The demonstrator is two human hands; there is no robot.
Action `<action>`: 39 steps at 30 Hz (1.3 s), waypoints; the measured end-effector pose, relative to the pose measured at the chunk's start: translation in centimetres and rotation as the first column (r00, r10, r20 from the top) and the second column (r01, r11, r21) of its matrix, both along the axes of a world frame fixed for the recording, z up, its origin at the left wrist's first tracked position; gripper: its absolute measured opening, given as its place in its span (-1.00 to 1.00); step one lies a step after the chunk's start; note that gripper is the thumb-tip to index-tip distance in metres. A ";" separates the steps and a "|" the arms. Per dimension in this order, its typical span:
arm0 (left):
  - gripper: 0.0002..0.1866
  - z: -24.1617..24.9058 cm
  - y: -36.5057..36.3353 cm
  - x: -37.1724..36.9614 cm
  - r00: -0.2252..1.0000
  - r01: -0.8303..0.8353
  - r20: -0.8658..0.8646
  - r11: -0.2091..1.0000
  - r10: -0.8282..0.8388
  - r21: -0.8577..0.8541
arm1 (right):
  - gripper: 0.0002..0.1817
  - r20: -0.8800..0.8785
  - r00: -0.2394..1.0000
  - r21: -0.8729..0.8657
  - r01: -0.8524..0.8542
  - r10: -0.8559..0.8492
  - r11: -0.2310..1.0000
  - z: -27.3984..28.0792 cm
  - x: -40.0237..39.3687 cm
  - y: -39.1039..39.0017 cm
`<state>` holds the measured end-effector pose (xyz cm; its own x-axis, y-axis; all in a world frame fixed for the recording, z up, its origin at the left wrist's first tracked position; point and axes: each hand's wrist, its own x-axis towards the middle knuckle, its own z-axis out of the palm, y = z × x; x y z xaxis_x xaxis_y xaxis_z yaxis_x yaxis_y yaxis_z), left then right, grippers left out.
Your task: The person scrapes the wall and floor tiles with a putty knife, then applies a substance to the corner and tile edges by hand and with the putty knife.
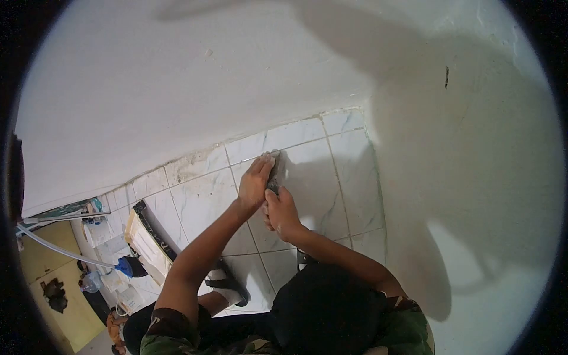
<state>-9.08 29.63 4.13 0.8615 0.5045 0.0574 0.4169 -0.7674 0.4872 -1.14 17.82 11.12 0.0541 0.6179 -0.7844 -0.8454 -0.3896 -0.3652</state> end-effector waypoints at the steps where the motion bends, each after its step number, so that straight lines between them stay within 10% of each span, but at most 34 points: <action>1: -0.44 -0.1 -0.4 -0.3 1.000 -0.002 0.010 0.998 0.001 0.065 | -0.83 -0.001 1.000 0.009 0.006 -0.006 1.000 -0.4 0.2 -0.2; 39: -0.47 1.1 1.6 1.1 0.998 0.060 0.013 0.994 -0.059 -0.096 | -0.74 -0.113 0.991 -0.040 0.066 -0.070 0.997 0.6 3.3 3.8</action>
<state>-8.00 31.18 5.19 0.8897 0.4561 0.0197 0.3667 -0.7398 0.5641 2.13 21.63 11.75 0.0033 0.5871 -0.8095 -0.9058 -0.3413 -0.2511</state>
